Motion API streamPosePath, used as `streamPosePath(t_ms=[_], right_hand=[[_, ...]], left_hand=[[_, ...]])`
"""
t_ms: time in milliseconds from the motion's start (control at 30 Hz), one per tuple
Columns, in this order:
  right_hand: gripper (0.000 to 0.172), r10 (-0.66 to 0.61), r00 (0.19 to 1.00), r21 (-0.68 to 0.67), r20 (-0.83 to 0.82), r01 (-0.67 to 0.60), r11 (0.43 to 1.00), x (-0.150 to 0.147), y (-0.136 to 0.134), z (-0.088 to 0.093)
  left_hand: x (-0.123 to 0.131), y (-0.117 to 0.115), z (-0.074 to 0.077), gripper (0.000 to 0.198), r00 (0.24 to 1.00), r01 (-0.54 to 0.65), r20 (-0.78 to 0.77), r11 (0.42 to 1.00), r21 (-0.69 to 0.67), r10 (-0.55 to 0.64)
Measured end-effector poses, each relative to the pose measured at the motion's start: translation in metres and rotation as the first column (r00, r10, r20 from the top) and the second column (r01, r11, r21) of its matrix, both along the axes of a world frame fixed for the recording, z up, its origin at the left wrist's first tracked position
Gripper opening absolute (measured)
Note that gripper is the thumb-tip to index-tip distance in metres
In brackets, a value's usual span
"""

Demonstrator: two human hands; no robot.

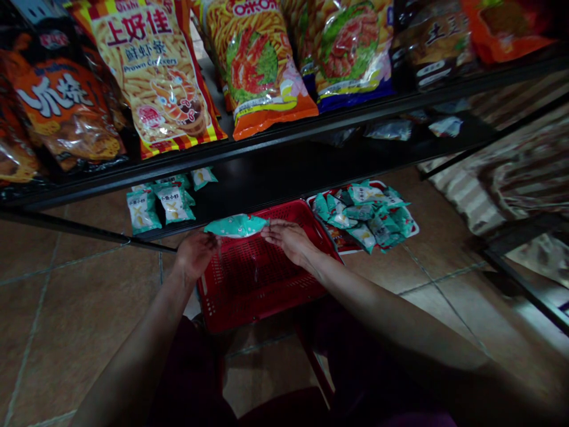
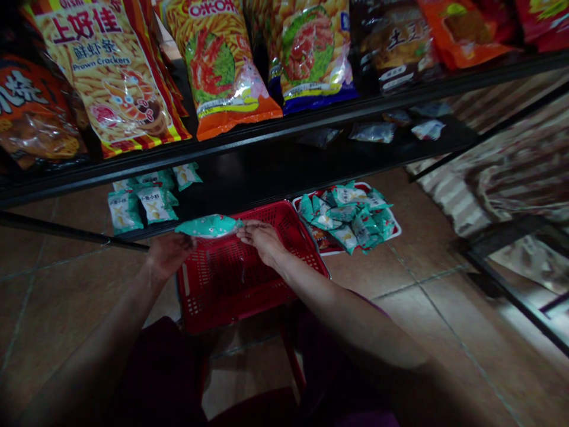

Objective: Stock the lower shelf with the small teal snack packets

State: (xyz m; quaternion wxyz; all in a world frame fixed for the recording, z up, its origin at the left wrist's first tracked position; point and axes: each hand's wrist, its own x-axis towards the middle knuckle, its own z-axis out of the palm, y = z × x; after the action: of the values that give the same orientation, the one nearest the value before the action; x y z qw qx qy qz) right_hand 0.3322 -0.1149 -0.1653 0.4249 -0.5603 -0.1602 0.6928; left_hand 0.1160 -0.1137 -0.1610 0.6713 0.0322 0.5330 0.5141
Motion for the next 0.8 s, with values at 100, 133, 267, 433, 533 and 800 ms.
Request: streamPosePath(t_ms=[100,133,267,433,533,800], right_hand=[[0.008,0.045,0.999,0.045,-0.029,-0.044,0.998,0.001,-0.001,-0.003],[0.007,0.075,0.997,0.077,-0.017,-0.074,0.994,0.001,-0.001,-0.005],[0.017,0.191,0.968,0.143,0.164,-0.215,0.966,0.003,-0.004,-0.013],[0.015,0.185,0.87,0.267,0.457,-0.333,0.904,0.004,-0.006,-0.016],[0.02,0.156,0.913,0.34,0.377,-0.293,0.894,0.001,-0.006,-0.014],[0.025,0.07,0.976,0.339,0.204,-0.138,0.931,0.0,-0.003,-0.003]], left_hand=[[-0.001,-0.001,0.001,0.02,0.998,0.059,-0.02,0.998,0.027,-0.059],[0.0,-0.001,0.001,0.018,0.997,0.067,-0.042,0.996,0.052,-0.065],[0.004,-0.003,0.0,0.01,0.98,0.043,-0.199,0.995,0.084,-0.026],[0.003,-0.004,-0.004,0.013,0.909,0.058,-0.415,0.996,0.07,-0.023],[0.004,-0.005,-0.003,0.013,0.863,0.076,-0.504,0.993,0.089,-0.021],[0.012,-0.007,0.007,0.008,0.835,0.103,-0.55,0.988,0.119,-0.021]])
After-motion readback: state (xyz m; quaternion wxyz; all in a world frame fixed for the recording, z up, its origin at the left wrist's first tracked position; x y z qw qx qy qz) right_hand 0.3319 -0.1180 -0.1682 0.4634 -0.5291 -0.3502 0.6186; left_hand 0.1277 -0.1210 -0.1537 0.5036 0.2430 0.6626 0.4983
